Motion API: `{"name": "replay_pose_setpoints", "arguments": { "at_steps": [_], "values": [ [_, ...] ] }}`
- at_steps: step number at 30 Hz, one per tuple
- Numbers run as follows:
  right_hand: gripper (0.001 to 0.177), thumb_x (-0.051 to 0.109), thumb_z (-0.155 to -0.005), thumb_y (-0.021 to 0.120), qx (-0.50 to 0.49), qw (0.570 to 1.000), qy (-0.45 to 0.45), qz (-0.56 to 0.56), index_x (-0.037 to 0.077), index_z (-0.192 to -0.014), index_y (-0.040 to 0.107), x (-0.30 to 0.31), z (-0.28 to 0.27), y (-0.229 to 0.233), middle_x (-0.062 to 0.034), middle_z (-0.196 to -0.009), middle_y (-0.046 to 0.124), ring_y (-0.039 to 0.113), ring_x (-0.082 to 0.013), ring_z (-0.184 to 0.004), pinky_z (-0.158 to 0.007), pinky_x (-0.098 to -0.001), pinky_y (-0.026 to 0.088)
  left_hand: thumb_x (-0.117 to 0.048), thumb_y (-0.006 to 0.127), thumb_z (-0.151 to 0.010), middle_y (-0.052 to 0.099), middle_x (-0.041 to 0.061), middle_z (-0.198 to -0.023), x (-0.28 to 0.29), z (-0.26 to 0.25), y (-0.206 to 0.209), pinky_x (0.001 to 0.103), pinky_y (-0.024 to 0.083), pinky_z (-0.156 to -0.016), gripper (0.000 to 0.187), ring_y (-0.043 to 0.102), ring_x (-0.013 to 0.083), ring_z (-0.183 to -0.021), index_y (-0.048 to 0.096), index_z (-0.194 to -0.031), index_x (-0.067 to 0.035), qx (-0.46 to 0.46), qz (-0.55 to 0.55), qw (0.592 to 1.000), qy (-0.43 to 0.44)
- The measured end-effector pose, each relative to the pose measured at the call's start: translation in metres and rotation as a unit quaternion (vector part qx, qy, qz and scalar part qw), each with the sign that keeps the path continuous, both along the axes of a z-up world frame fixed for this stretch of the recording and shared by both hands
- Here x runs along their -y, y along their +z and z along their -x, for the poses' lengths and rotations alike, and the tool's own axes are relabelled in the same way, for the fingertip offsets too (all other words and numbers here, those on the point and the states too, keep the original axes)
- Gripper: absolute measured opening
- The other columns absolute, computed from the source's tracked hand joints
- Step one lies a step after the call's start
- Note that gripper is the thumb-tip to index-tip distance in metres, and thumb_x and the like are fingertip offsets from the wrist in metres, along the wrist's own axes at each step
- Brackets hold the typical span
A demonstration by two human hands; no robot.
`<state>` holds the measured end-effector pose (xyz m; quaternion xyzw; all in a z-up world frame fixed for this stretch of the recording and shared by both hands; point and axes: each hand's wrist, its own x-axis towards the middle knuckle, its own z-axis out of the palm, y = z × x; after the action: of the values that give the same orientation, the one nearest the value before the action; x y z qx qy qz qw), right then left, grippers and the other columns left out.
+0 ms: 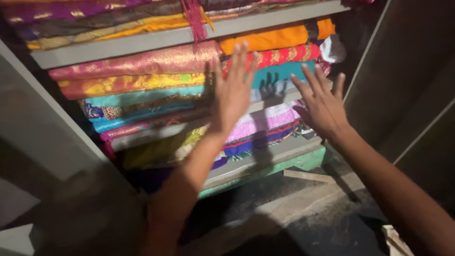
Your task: The person rearranges folded garments on the shelves of a closet, moving some items from lower shelves to higher ones and patting the stacks to straighten them.
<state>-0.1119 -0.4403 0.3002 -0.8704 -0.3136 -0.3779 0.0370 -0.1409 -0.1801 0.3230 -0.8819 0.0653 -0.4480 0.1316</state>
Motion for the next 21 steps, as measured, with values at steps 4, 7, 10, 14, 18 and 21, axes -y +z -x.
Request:
{"name": "replay_pose_setpoints", "arguments": {
  "at_steps": [4,7,10,14,18,21],
  "values": [
    [0.085,0.037,-0.085,0.074,-0.009,0.999,0.032,-0.012,0.018,-0.158,0.035,-0.037,-0.008,0.051,-0.0125,-0.168,0.026,0.021,-0.0346,-0.156,-0.113,-0.0763,0.018,-0.006,0.058,-0.094,0.023,0.021,-0.169,-0.042,-0.025,0.067,0.061,0.016,-0.126,0.072,0.015,0.0340,-0.158,0.034,-0.162,-0.005,0.071,-0.044,0.995,0.057],
    [0.089,0.033,-0.085,0.075,0.040,0.996,0.075,-0.004,0.012,-0.160,0.032,-0.065,-0.025,0.080,-0.0121,-0.169,0.029,0.026,-0.0316,-0.156,-0.118,-0.0729,0.017,-0.012,0.060,-0.087,0.045,0.022,-0.152,-0.073,-0.038,0.093,0.055,0.028,-0.118,0.064,0.037,0.0350,-0.144,0.046,-0.148,0.001,0.084,-0.041,0.996,0.007],
    [0.093,0.030,-0.083,0.076,0.047,0.995,0.090,-0.017,0.012,-0.162,0.030,-0.094,-0.058,0.099,-0.0110,-0.166,0.032,0.028,-0.0285,-0.155,-0.119,-0.0701,0.019,-0.012,0.060,-0.086,0.066,0.015,-0.124,-0.086,-0.052,0.104,0.046,0.045,-0.101,0.041,0.061,0.0301,-0.118,0.060,-0.126,-0.004,0.073,-0.037,0.997,-0.010],
    [0.080,0.018,-0.088,0.066,0.110,0.988,0.105,-0.018,0.009,-0.161,0.033,-0.137,-0.110,0.102,-0.0132,-0.161,0.041,0.036,-0.0304,-0.149,-0.117,-0.0667,0.024,-0.017,0.061,-0.086,0.070,0.005,-0.089,-0.075,-0.068,0.101,0.036,0.054,-0.075,0.013,0.070,0.0205,-0.085,0.065,-0.098,-0.013,0.215,-0.098,0.969,0.073],
    [0.031,0.014,-0.101,0.056,0.169,0.976,0.103,-0.092,0.010,-0.132,0.059,-0.167,-0.145,0.103,-0.0120,-0.128,0.066,0.059,-0.0313,-0.128,-0.117,-0.0561,0.038,-0.016,0.061,-0.090,0.069,0.004,-0.081,-0.071,-0.082,0.104,0.035,0.054,-0.069,0.006,0.071,0.0194,-0.080,0.063,-0.096,-0.016,0.162,-0.085,0.975,0.128],
    [0.017,0.013,-0.098,0.056,0.236,0.964,0.081,-0.095,0.010,-0.112,0.066,-0.178,-0.152,0.108,-0.0116,-0.105,0.071,0.067,-0.0303,-0.106,-0.106,-0.0498,0.048,-0.015,0.061,-0.089,0.069,0.003,-0.078,-0.077,-0.086,0.103,0.034,0.053,-0.065,0.006,0.071,0.0185,-0.075,0.061,-0.095,-0.017,0.185,-0.105,0.968,0.133]
  ]
}}
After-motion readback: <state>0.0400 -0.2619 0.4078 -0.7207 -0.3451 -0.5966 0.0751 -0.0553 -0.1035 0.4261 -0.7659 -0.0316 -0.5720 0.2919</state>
